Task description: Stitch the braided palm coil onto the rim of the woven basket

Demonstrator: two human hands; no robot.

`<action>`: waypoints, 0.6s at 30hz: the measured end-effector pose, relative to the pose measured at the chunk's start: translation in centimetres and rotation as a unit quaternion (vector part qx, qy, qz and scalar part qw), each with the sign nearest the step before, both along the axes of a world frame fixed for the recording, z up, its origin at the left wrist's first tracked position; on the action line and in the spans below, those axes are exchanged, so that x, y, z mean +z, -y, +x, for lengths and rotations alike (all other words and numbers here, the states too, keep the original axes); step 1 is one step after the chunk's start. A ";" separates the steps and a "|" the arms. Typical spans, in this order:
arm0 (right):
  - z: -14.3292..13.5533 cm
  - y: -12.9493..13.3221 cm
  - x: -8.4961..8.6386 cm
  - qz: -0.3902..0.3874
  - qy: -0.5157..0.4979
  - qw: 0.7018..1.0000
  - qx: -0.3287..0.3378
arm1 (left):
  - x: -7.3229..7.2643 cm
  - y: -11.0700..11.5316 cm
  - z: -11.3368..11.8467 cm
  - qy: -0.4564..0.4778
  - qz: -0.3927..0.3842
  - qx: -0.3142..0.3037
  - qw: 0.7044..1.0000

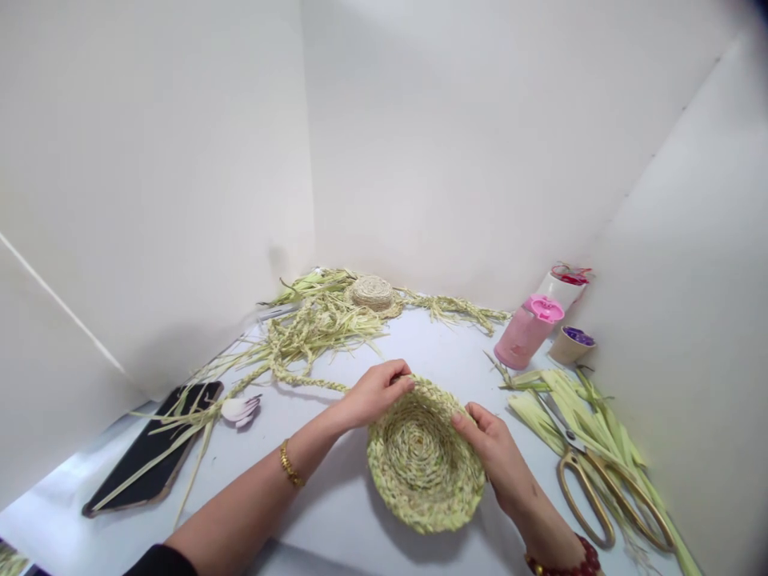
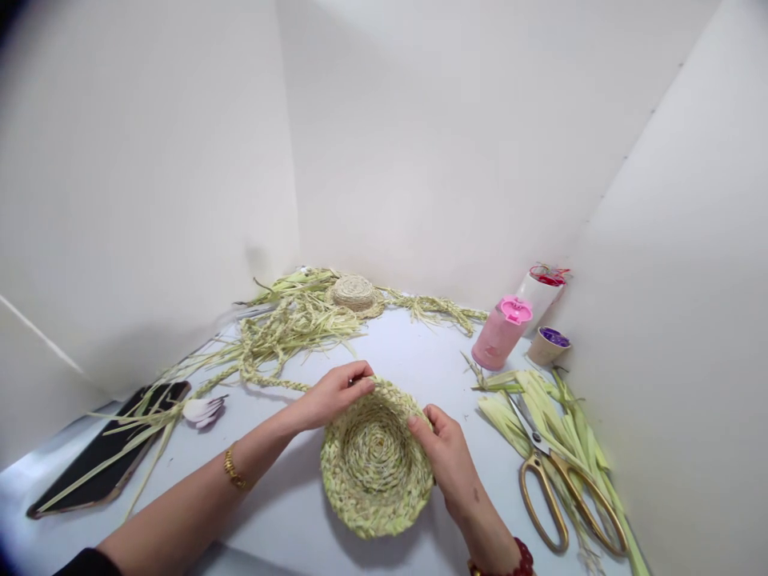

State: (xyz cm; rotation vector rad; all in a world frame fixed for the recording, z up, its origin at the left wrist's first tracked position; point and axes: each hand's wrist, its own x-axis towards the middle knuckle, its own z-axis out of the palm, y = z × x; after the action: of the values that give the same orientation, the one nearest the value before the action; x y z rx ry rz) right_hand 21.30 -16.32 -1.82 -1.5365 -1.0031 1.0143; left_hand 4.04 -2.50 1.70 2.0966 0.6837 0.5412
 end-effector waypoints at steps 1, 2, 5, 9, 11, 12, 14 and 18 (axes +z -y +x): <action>0.3 0.2 0.1 -0.005 0.031 1.000 -0.001 | -0.2 0.2 0.4 0.004 0.003 0.006 1.000; 0.8 0.3 0.3 -0.010 0.072 0.997 -0.003 | -0.5 0.4 0.6 0.007 0.002 0.011 1.000; 2.2 0.1 1.8 -0.007 0.224 0.972 -0.065 | -1.1 0.6 1.0 0.007 -0.014 0.018 1.000; 2.7 -2.3 4.3 0.045 0.307 0.948 -0.066 | -1.2 0.7 1.0 0.016 -0.035 0.014 0.999; 2.3 -3.9 4.6 0.055 0.278 0.959 0.001 | -1.2 0.8 0.9 0.021 -0.045 0.018 0.999; 2.2 -4.6 4.4 0.052 0.251 0.966 0.030 | -1.2 0.8 0.8 0.023 -0.048 0.022 0.998; 1.9 -5.6 3.7 0.031 0.184 0.979 0.084 | -1.4 0.8 0.7 0.028 -0.053 0.034 0.998; 1.7 -5.5 2.2 -0.018 0.061 0.983 0.172 | -1.7 0.6 0.6 0.041 -0.073 0.042 0.996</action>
State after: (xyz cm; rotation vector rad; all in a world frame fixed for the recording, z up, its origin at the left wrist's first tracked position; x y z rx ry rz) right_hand 23.04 -10.80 0.39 -1.4980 -1.3772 1.1920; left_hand 4.68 -3.11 0.01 1.9065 0.7442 0.6029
